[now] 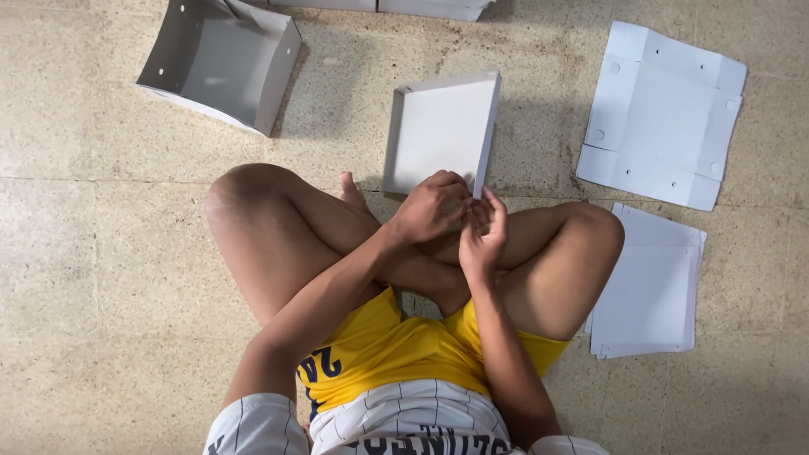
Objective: Manually folding and assembling cardboard boxes from flat pre-scored templates while sitting on the floor.
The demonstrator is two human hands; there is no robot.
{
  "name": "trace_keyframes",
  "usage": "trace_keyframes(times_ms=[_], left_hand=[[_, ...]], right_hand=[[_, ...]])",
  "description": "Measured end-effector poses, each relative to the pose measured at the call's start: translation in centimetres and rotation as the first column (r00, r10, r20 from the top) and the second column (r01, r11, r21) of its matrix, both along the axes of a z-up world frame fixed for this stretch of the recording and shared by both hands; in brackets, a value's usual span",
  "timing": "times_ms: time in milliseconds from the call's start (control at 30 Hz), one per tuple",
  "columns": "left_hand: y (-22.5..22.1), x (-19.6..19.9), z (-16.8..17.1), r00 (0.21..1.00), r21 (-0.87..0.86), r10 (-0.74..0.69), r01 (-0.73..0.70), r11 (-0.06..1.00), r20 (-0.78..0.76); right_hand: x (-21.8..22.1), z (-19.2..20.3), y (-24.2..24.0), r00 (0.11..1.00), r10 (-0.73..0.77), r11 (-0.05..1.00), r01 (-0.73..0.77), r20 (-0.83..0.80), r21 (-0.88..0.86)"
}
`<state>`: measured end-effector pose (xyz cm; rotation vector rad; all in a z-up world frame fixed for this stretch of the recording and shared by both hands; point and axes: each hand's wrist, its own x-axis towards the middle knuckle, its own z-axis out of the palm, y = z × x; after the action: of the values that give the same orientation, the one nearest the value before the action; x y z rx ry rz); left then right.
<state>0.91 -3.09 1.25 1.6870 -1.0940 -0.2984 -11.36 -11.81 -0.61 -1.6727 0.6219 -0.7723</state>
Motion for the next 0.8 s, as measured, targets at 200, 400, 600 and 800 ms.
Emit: trace_keyframes(times_ms=[200, 400, 600, 800], left_hand=[[-0.2, 0.8, 1.0, 0.997, 0.053, 0.047, -0.044, 0.998, -0.064], [0.8, 1.9, 1.1, 0.992, 0.045, 0.082, -0.078, 0.996, -0.099], [0.4, 1.6, 1.7, 0.969, -0.018, 0.087, -0.094, 0.995, -0.231], [0.5, 1.6, 2.5, 0.946, -0.027, 0.069, -0.081, 0.996, -0.317]], right_hand=[[1.9, -3.8, -1.6, 0.996, 0.055, 0.98, -0.068, 0.071, 0.189], [3.2, -5.3, -1.6, 0.978, 0.124, 0.95, -0.166, 0.169, 0.264], [2.4, -4.1, -0.6, 0.987, 0.126, 0.966, -0.144, 0.094, 0.213], [3.0, 0.2, 0.5, 0.993, 0.117, 0.983, -0.116, 0.003, 0.143]])
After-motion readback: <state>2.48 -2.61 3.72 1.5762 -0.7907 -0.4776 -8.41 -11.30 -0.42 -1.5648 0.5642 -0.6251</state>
